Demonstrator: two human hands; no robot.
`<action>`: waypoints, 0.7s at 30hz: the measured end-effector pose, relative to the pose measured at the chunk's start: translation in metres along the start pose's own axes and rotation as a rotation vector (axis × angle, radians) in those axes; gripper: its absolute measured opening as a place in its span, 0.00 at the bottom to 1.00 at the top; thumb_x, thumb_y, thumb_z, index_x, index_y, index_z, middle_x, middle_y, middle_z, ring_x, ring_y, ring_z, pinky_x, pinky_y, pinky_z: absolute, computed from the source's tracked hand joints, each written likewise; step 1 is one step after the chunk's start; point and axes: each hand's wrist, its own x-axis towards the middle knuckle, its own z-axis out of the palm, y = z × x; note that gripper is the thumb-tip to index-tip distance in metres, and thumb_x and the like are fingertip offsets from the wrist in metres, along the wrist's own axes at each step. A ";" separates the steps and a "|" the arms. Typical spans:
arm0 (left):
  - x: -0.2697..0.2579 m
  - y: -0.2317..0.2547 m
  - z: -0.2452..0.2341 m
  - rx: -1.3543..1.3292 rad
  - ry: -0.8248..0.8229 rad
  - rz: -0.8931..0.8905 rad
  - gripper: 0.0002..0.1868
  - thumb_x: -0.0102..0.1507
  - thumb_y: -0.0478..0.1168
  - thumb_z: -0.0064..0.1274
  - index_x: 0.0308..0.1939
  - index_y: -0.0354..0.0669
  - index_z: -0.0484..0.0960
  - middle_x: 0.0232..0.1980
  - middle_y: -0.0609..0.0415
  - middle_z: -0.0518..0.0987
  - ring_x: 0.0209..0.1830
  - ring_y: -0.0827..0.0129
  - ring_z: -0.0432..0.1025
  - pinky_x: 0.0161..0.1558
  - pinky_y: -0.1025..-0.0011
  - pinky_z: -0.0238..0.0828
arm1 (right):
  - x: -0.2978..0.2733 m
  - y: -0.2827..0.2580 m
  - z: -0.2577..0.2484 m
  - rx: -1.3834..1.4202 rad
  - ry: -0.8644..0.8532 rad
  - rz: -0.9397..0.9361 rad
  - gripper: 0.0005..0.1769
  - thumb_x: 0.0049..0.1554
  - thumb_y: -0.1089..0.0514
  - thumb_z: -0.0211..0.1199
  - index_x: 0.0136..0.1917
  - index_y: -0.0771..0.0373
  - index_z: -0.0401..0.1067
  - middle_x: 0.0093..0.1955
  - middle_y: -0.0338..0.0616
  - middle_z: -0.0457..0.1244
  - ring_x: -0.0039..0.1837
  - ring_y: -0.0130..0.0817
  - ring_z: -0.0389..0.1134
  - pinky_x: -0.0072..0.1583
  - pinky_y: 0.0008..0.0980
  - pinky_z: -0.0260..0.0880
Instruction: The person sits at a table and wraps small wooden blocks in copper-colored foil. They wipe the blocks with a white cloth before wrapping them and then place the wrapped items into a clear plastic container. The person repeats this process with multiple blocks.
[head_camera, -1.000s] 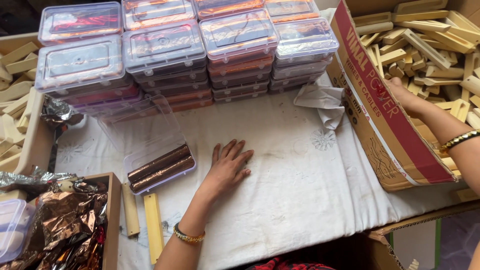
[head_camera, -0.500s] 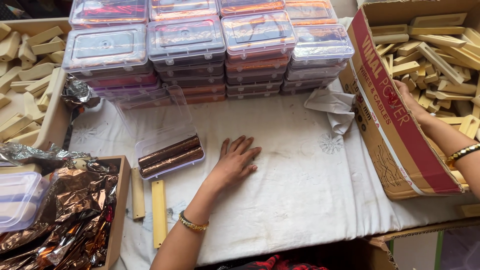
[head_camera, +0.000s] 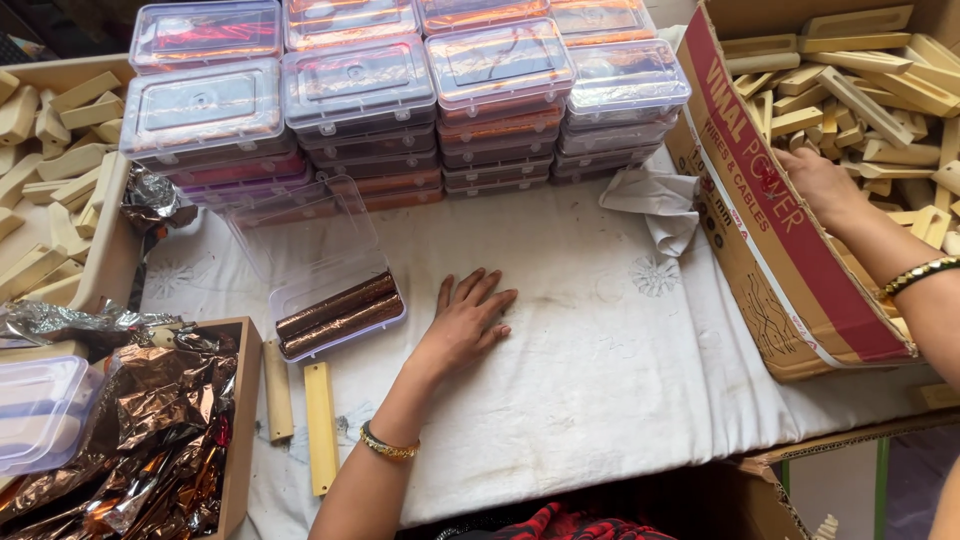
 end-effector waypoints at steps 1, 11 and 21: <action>0.000 0.001 -0.001 -0.001 -0.007 -0.014 0.30 0.65 0.54 0.52 0.71 0.59 0.69 0.80 0.55 0.56 0.82 0.59 0.43 0.78 0.45 0.26 | 0.009 0.010 0.008 0.024 0.000 -0.029 0.30 0.69 0.37 0.44 0.80 0.45 0.63 0.63 0.60 0.63 0.61 0.56 0.67 0.64 0.53 0.68; -0.002 0.001 -0.005 -0.021 0.001 -0.010 0.30 0.64 0.53 0.53 0.71 0.59 0.70 0.80 0.55 0.57 0.82 0.59 0.43 0.78 0.46 0.27 | 0.059 0.062 0.042 0.117 0.137 -0.205 0.32 0.70 0.37 0.41 0.70 0.62 0.71 0.62 0.57 0.65 0.63 0.51 0.66 0.65 0.51 0.65; 0.000 -0.007 0.005 -0.004 0.034 -0.017 0.30 0.64 0.53 0.53 0.71 0.58 0.70 0.80 0.55 0.57 0.82 0.58 0.43 0.78 0.45 0.28 | 0.134 0.129 0.097 0.637 -0.140 -0.056 0.34 0.71 0.34 0.41 0.77 0.59 0.63 0.51 0.53 0.68 0.46 0.38 0.68 0.48 0.38 0.72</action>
